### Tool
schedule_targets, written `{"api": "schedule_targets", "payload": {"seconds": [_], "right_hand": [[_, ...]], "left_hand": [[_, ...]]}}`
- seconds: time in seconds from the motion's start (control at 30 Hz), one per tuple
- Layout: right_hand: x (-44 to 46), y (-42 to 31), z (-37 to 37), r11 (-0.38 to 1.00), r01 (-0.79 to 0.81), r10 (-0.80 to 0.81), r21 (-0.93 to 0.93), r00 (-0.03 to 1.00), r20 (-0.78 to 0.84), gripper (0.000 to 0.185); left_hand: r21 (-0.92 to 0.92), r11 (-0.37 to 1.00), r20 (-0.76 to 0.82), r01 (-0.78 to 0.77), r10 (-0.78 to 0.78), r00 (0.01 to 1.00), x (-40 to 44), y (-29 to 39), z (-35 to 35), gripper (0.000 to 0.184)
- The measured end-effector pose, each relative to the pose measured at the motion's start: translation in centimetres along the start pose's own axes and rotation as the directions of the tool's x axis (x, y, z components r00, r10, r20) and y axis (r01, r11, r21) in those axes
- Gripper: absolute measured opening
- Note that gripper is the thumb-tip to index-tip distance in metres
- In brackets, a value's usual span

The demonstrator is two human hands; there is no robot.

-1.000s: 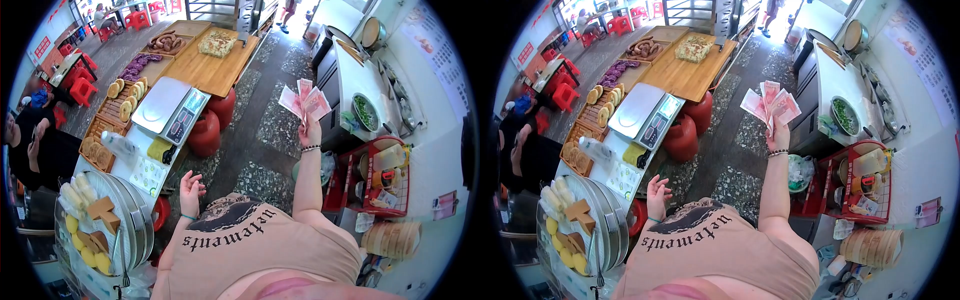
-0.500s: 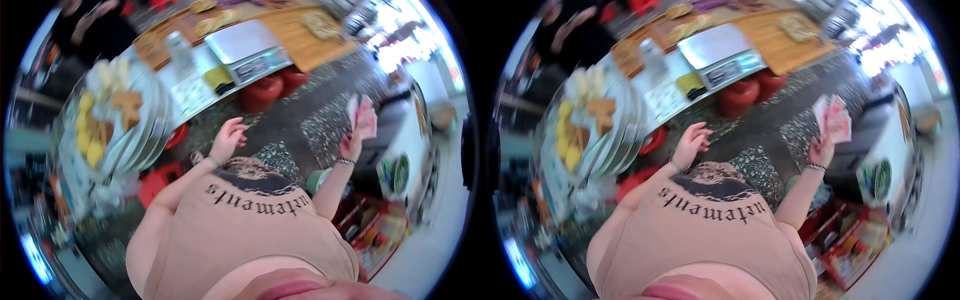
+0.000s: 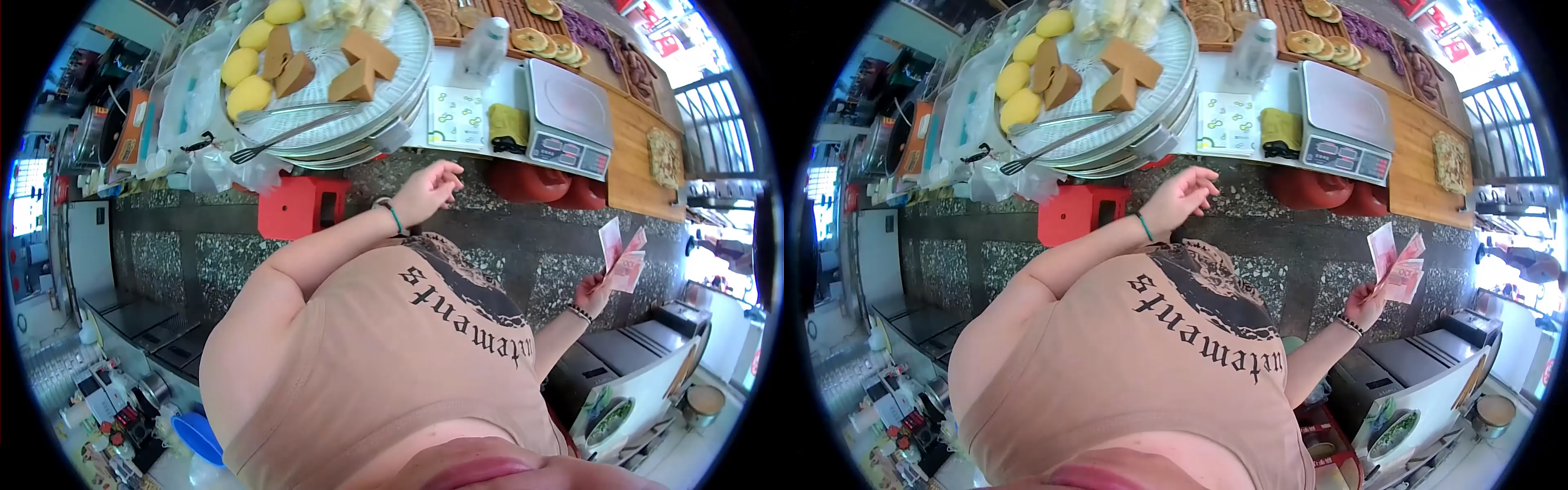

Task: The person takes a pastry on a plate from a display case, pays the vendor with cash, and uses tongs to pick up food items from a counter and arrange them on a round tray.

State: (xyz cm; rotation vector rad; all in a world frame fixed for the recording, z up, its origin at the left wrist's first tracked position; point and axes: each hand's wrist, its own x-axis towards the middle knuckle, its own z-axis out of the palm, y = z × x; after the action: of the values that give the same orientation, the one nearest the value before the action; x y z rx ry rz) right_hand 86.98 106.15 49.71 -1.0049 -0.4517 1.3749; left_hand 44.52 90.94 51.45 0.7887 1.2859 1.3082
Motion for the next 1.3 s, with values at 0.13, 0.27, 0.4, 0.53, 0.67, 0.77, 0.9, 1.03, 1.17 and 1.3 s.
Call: {"api": "schedule_targets", "payload": {"seconds": [0.13,0.27,0.4,0.53,0.67,0.77,0.9,1.03,1.17,1.3], "right_hand": [[0.0,2.7,0.8,1.000,-0.003,0.003,0.031,1.000,-0.003,0.015],[-1.2,2.3,4.7,0.994,0.085,-0.079,0.068,0.992,-0.095,0.006],[-2.4,1.5,9.3,0.966,0.216,-0.191,0.142,0.966,-0.172,0.005],[-3.6,1.3,11.5,0.975,0.212,-0.183,0.061,0.932,-0.314,0.011],[-2.1,-1.3,11.1,0.942,0.335,-0.312,0.026,0.899,-0.306,0.014],[4.9,-6.6,5.1,0.910,0.372,-0.274,0.181,0.870,-0.411,0.012],[13.8,-15.2,2.3,0.953,0.303,-0.240,-0.012,0.731,-0.639,0.004],[21.6,-22.6,-0.7,0.929,0.324,-0.357,-0.181,0.649,-0.671,0.021],[34.8,-28.2,-11.3,0.827,0.222,-0.549,-0.516,0.512,-0.661,0.041],[50.8,-35.7,-25.0,0.638,0.165,-0.725,-0.752,0.458,-0.514,0.056]], "left_hand": [[0.756,0.628,-0.163,-0.188,0.458,0.874,0.3,5.3,-11.2,0.018],[0.996,0.066,0.025,-0.061,0.440,0.898,0.6,6.5,-22.0,0.053],[0.998,0.051,-0.053,0.048,0.102,0.993,0.3,4.7,-26.8,0.087],[0.999,0.038,-0.004,-0.001,0.123,0.992,0.4,5.4,-27.3,0.074],[0.997,0.055,0.044,-0.046,0.044,0.998,0.5,7.6,-27.2,0.056],[0.984,0.165,0.056,-0.060,0.029,0.998,-0.2,10.2,-27.3,0.052],[0.959,0.272,0.067,-0.085,0.075,0.995,-1.2,15.6,-24.2,0.051],[0.966,0.247,0.045,-0.083,0.154,0.987,-0.3,18.6,-17.2,0.051],[0.954,0.277,0.051,-0.116,0.230,0.972,3.0,17.6,-5.8,0.050],[0.945,0.263,0.127,-0.193,0.248,0.960,8.2,13.4,8.8,0.049]]}}
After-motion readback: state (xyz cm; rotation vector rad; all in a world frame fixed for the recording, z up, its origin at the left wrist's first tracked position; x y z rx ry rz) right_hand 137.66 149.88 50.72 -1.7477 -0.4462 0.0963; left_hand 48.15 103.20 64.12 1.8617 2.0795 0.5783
